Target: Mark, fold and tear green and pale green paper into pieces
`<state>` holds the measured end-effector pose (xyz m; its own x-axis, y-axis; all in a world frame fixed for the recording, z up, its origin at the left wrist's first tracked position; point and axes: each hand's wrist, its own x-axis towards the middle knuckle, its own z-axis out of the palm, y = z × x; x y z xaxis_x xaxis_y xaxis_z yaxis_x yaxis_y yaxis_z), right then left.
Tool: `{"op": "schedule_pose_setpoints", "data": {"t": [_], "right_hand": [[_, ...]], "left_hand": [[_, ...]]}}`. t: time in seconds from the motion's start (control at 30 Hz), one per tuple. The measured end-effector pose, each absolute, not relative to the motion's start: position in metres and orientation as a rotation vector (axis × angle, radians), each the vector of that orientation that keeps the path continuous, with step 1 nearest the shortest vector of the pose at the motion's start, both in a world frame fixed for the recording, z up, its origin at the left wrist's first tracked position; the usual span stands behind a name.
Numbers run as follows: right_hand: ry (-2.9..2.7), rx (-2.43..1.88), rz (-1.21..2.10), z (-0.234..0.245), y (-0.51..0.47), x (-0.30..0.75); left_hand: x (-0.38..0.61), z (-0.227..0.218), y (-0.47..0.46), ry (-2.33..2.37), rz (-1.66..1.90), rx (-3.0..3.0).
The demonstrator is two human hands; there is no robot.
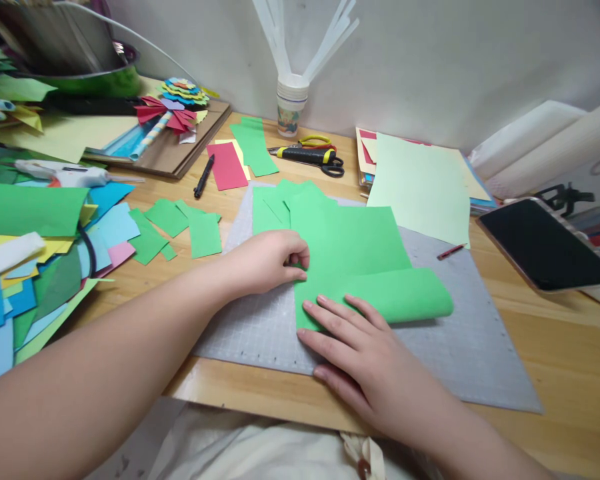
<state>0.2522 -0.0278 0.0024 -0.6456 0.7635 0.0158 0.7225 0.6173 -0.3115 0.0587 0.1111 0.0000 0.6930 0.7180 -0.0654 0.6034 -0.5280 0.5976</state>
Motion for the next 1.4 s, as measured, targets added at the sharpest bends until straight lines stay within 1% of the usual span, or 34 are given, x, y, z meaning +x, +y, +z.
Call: {"op": "schedule_pose_setpoints", "data": {"t": [1.07,1.4], "right_hand": [[-2.712,-1.276,0.452,0.0022,-0.0277,0.2523],[-2.719,-1.290,0.465,0.0026,-0.0282,0.2522]], "left_hand": [[0.0584,-0.0006,0.1115,0.993,0.269,2.308],[0.0578,-0.0014,0.1099,0.962,0.222,2.326]]}}
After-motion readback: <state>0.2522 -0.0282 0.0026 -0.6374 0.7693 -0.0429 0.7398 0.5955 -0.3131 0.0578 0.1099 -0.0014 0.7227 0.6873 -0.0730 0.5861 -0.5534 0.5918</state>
